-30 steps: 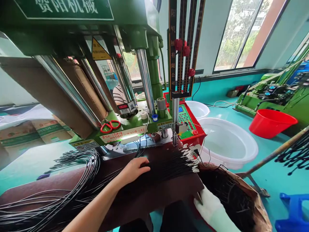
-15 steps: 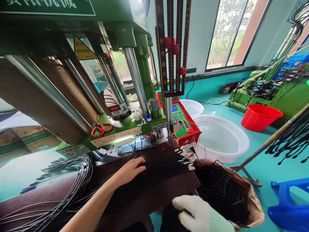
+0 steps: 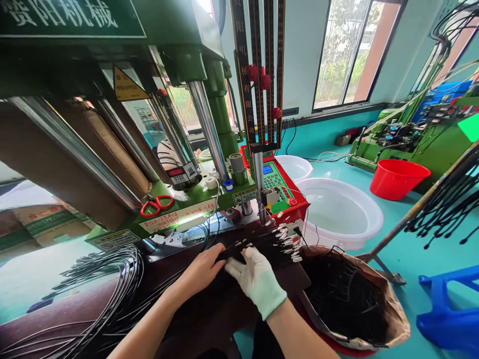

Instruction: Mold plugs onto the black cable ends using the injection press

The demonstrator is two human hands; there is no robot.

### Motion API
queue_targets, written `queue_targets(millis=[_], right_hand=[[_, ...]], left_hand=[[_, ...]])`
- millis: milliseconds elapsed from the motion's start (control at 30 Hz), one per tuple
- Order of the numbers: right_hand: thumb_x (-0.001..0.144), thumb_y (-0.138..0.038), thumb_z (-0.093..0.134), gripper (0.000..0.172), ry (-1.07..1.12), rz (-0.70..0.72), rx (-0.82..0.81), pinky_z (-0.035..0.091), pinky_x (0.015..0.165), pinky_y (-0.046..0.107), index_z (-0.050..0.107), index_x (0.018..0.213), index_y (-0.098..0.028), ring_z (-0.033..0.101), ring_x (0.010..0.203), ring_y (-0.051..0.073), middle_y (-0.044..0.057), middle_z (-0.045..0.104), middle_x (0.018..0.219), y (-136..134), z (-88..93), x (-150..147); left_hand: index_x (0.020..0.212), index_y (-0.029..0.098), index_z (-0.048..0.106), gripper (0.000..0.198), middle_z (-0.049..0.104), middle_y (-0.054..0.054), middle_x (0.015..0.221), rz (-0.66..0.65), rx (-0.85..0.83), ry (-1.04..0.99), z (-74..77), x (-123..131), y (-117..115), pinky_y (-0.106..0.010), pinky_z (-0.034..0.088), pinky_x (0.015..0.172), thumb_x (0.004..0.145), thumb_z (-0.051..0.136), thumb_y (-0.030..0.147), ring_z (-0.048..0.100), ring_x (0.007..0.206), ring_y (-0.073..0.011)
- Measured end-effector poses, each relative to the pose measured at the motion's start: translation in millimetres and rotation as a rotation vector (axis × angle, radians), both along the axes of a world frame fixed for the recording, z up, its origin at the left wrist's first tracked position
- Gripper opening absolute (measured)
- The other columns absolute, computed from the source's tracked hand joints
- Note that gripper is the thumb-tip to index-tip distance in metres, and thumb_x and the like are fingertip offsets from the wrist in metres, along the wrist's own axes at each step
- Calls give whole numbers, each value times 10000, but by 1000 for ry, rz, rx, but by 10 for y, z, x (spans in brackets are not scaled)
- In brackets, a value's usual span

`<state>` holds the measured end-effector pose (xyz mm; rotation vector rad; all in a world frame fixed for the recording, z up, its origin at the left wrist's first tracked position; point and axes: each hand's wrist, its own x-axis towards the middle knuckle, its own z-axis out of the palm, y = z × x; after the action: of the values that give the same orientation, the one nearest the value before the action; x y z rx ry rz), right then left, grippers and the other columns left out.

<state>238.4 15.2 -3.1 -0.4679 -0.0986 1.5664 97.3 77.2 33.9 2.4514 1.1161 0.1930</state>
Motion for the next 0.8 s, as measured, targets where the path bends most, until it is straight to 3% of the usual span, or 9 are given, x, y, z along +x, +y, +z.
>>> queue_targets(millis=[167,233,333,400,500,567,633,733,800], right_hand=[[721,-183,559,153,-235,-386,150,369,978,384,620,845,-248,544,1050,177,-9,676,950,23,152,338],[772,-226,551,147,-390,-381,244,393,947,376,610,906,-246,536,1068,176,2,666,990,-37,216,480],[771,-352,589,196,-628,-35,149,498,707,351,603,874,-185,643,813,200,49,685,836,-189,221,622],[752,-421,610,299,-820,255,63,473,507,286,601,831,-133,637,568,176,62,673,693,-312,171,631],[740,-425,636,359,-864,433,144,472,521,281,611,913,-111,638,572,169,93,680,739,-463,125,500],[679,-399,711,509,-700,364,284,486,745,372,562,1107,-167,641,849,216,124,658,1000,-504,170,363],[657,-391,735,640,-552,199,375,388,932,430,484,1224,-237,537,1083,240,116,550,1224,-496,284,255],[784,-375,613,444,-425,-73,368,324,997,443,510,1201,-264,508,1122,230,75,534,1253,-454,512,220],[847,-343,525,305,-408,-121,313,347,976,448,564,1133,-241,570,1038,225,65,622,1124,-448,640,258]], left_hand=[[884,205,511,151,618,-21,800,-22,-43,-72,-65,22,-27,-266,384,684,853,380,274,570,782,-175],[842,206,498,173,593,0,700,-4,-47,-107,-55,11,-29,-262,370,647,866,353,295,554,696,-162],[862,202,484,195,568,15,664,34,-55,-199,12,-61,-48,-255,361,627,875,337,328,522,645,-145],[890,200,488,211,567,16,699,63,-49,-246,79,-139,-78,-249,363,629,875,343,353,510,652,-136],[860,206,498,224,559,26,698,58,-44,-272,176,-239,-149,-231,368,614,875,348,372,497,640,-121],[851,213,501,226,566,27,697,34,-35,-259,216,-264,-223,-225,377,610,879,343,372,509,638,-121],[881,221,504,219,589,15,715,28,-9,-226,223,-259,-327,-231,390,622,883,333,358,543,654,-135],[911,231,502,211,621,-16,730,54,40,-168,127,-256,-540,-250,400,624,884,308,311,590,665,-166],[902,239,505,210,637,-32,737,40,23,-134,-38,-303,-693,-253,400,602,878,300,279,607,655,-176]])
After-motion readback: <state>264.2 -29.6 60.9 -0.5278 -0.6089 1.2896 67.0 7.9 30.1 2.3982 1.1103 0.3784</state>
